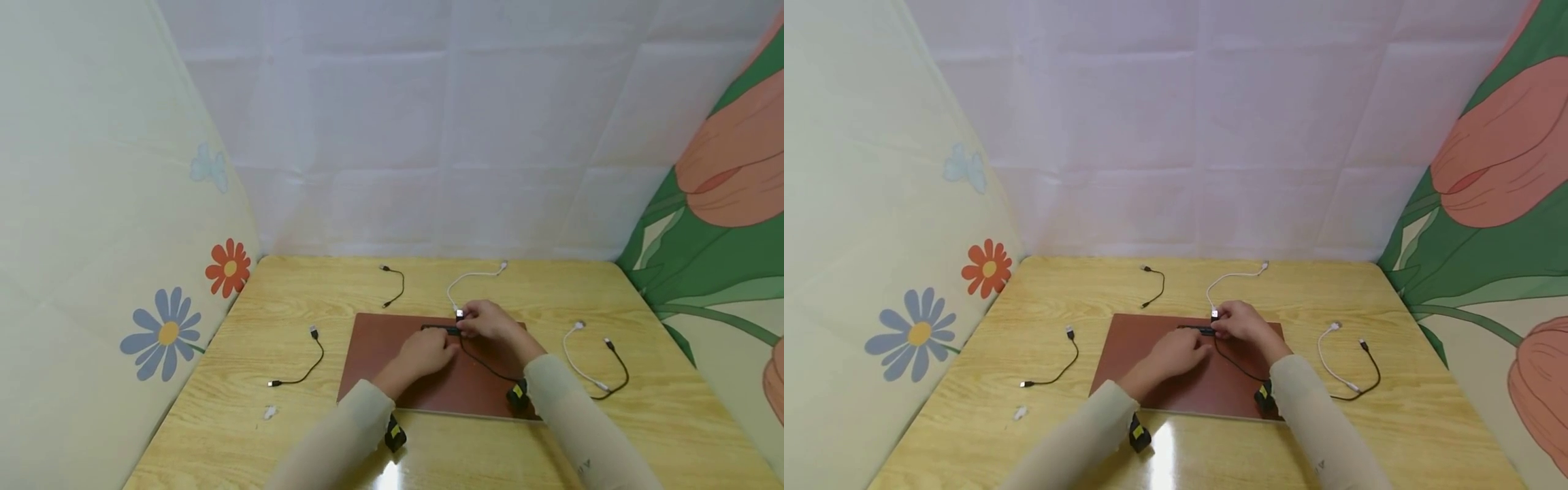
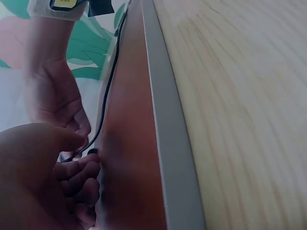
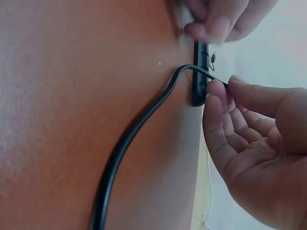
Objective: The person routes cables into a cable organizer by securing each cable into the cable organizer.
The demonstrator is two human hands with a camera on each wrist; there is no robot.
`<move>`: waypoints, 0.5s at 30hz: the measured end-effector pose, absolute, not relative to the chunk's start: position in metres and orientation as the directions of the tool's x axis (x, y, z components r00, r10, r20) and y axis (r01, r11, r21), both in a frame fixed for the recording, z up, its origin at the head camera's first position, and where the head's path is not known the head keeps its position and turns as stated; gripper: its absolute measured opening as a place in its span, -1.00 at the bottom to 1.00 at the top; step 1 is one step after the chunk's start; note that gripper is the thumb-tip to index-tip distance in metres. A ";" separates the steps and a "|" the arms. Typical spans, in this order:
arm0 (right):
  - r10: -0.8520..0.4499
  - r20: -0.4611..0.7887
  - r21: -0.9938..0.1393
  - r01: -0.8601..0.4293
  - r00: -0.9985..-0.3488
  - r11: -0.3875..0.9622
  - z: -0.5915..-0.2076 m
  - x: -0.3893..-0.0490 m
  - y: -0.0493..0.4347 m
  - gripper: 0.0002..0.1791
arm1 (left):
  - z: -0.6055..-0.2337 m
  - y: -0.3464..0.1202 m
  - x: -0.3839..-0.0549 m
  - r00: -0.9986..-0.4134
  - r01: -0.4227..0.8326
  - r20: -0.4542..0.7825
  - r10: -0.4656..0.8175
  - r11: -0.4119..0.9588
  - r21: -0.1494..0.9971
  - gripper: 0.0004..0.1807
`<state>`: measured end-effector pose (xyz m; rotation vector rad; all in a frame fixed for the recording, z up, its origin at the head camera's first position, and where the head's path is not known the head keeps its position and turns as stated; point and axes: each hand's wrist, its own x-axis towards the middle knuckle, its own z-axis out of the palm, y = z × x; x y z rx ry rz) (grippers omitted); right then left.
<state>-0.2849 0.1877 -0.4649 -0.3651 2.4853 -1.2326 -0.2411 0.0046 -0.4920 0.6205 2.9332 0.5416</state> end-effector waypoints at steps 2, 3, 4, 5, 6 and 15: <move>-0.380 -0.201 -0.827 -0.052 -0.903 0.560 -0.464 -0.284 0.187 -0.88 | -0.494 0.010 -0.243 -0.916 0.346 -0.038 0.399 0.834 0.431 -0.53; -0.383 -0.207 -0.839 -0.037 -0.900 0.542 -0.464 -0.283 0.187 -0.87 | -0.494 0.013 -0.243 -0.919 0.329 -0.045 0.392 0.824 0.462 -0.50; -0.381 -0.212 -0.845 -0.027 -0.900 0.535 -0.463 -0.283 0.187 -0.86 | -0.495 0.015 -0.244 -0.922 0.312 -0.050 0.384 0.813 0.491 -0.47; -0.382 -0.216 -0.849 -0.021 -0.899 0.529 -0.462 -0.283 0.187 -0.84 | -0.496 0.018 -0.245 -0.927 0.296 -0.050 0.373 0.805 0.514 -0.45; -0.375 -0.223 -0.854 -0.006 -0.900 0.520 -0.462 -0.284 0.187 -0.83 | -0.496 0.020 -0.245 -0.931 0.278 -0.055 0.360 0.800 0.531 -0.44; -0.367 -0.194 -0.806 -0.066 -0.910 0.588 -0.467 -0.289 0.189 -0.89 | -0.498 0.030 -0.247 -0.947 0.237 -0.089 0.309 0.857 0.458 -0.48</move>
